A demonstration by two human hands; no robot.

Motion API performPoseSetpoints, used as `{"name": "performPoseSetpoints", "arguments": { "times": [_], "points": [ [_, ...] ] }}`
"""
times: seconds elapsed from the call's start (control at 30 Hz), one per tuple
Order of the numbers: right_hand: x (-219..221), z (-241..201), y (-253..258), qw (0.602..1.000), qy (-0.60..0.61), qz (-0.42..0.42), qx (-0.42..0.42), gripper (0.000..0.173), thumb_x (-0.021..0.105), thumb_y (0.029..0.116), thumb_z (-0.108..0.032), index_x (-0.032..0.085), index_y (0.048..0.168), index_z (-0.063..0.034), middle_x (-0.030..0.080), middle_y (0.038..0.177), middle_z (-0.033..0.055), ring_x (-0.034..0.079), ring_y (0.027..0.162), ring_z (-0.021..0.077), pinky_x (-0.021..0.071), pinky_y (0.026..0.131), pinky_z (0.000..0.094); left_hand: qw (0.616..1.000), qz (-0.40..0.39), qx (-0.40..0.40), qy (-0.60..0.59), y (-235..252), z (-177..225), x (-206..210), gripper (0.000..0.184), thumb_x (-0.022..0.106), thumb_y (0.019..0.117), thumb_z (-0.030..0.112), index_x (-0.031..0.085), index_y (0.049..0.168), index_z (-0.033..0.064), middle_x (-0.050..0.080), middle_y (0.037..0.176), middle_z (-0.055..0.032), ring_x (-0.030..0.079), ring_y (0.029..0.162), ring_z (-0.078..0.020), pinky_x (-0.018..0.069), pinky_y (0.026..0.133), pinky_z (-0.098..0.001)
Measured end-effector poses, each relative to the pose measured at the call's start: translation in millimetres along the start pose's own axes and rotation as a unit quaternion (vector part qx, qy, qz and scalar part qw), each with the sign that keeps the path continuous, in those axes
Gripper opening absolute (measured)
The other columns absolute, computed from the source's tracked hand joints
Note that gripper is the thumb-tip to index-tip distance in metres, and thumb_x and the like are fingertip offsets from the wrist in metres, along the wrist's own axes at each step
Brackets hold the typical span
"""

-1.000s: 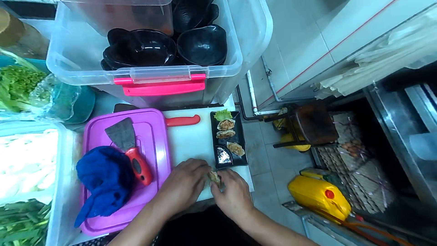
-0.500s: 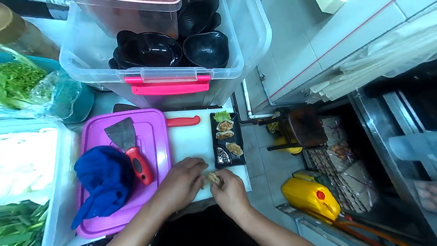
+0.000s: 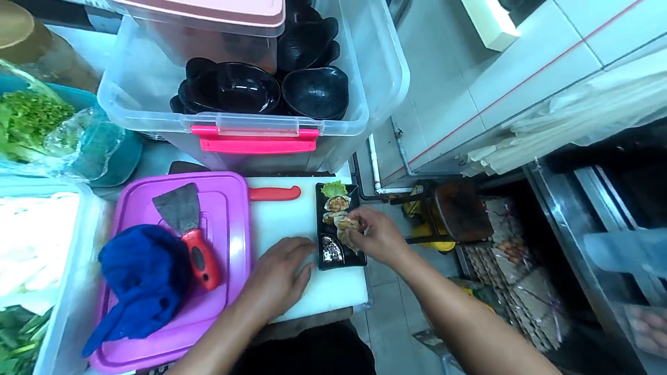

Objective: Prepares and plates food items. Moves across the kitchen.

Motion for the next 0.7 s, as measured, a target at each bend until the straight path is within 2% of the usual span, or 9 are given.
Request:
{"name": "performPoseSetpoints", "arguments": {
  "times": [0.1,0.17,0.37,0.47,0.57,0.7],
  "points": [
    [10,-8,14,0.988,-0.106,-0.017,-0.111,0.022,0.074,0.0887,-0.022,0.074,0.109,-0.0133,0.071,0.106,0.0023,0.068,0.101,0.018,0.0577,0.09,0.0443,0.998,0.023,-0.003,0.059,14,6,3,0.034,0.052,0.1007,0.034,0.074,0.121,0.0193,0.067,0.128,0.0031,0.062,0.119,-0.0124,0.0545,0.099,-0.0356],
    [16,-10,15,0.978,-0.143,-0.019,-0.154,0.022,0.073,0.088,-0.023,0.075,0.109,-0.0148,0.072,0.105,0.0012,0.068,0.102,0.0187,0.0573,0.089,0.0442,0.995,0.036,0.004,0.098,24,11,6,0.033,0.053,0.1001,0.033,0.074,0.119,0.0171,0.064,0.133,-0.0007,0.06,0.122,-0.0173,0.0539,0.1,-0.0395],
    [21,-6,11,0.976,-0.152,-0.042,-0.152,0.022,0.07,0.0905,-0.023,0.076,0.111,-0.0168,0.071,0.11,-0.0004,0.067,0.105,0.0177,0.0555,0.089,0.0449,0.989,0.036,0.016,0.142,56,19,16,0.029,0.061,0.0976,0.032,0.074,0.118,0.0182,0.054,0.147,-0.0073,0.053,0.132,-0.0271,0.0506,0.102,-0.0464],
    [19,-7,10,0.971,-0.169,-0.031,-0.168,0.021,0.068,0.0903,-0.025,0.076,0.109,-0.0175,0.071,0.108,-0.0011,0.067,0.103,0.0173,0.055,0.085,0.044,0.985,0.03,0.03,0.165,67,21,22,0.027,0.064,0.0966,0.033,0.074,0.117,0.0185,0.05,0.151,-0.0076,0.05,0.137,-0.0287,0.0484,0.105,-0.0494],
    [17,-3,7,0.969,-0.177,-0.028,-0.173,0.022,0.067,0.0915,-0.029,0.075,0.108,-0.0181,0.071,0.108,-0.0015,0.066,0.103,0.0165,0.0542,0.085,0.0425,0.982,0.033,0.049,0.182,70,22,25,0.027,0.061,0.098,0.032,0.076,0.115,0.0178,0.051,0.151,-0.0082,0.05,0.136,-0.0288,0.0476,0.106,-0.05],
    [8,10,-5,0.98,-0.143,0.01,-0.137,0.026,0.067,0.0901,-0.035,0.076,0.107,-0.0182,0.072,0.108,-0.0027,0.066,0.104,0.0146,0.0544,0.087,0.0417,0.977,0.023,0.077,0.197,73,25,29,0.026,0.061,0.098,0.036,0.076,0.11,0.0189,0.051,0.152,-0.006,0.051,0.135,-0.027,0.0474,0.104,-0.0492]
  ]
}}
Point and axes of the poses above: each hand's wrist, its own y-axis towards the middle knuckle, its own x-axis out of the palm, z = x × y, the point moved 9 cm from there along y, towards the middle knuckle
